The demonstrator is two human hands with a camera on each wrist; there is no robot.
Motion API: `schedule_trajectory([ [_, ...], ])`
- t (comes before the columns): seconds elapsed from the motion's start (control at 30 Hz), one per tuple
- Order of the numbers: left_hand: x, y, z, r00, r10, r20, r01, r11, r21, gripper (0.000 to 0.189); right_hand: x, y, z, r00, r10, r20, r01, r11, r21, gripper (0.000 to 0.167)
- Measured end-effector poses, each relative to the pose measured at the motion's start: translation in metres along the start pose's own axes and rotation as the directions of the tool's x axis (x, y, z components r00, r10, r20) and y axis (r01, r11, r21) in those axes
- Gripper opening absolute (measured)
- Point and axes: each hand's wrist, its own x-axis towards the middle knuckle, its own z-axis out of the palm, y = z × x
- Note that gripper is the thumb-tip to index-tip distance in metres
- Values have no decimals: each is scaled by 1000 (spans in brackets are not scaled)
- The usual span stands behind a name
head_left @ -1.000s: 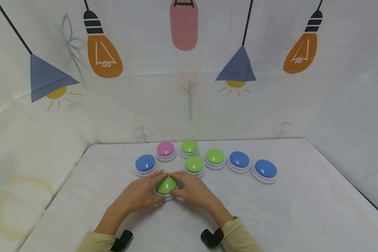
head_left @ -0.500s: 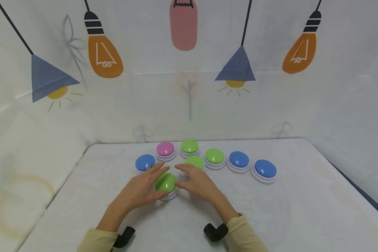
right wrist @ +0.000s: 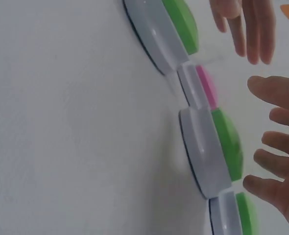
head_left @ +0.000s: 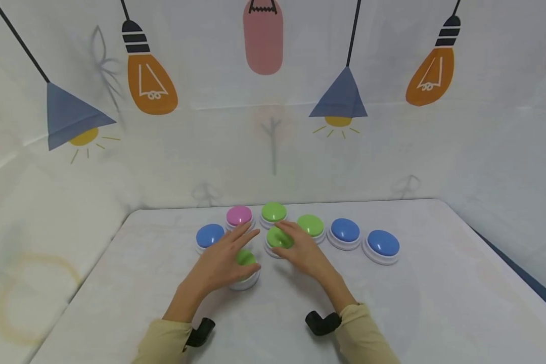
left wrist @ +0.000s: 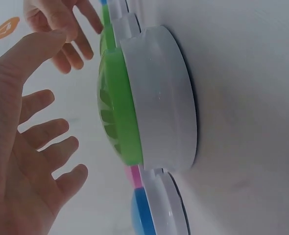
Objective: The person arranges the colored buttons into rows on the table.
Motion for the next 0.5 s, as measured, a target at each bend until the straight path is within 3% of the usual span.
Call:
schedule_trajectory([
  [0.17,10,3,7,1000,-6,4,6,1000,-1,78,1,10,2,1000,15,13,-15,1000,-16,62],
  [0.5,31,10,22,994,-52,93,58,996,-69,80,3,24,6,999,38,32,-37,999,-17,69],
])
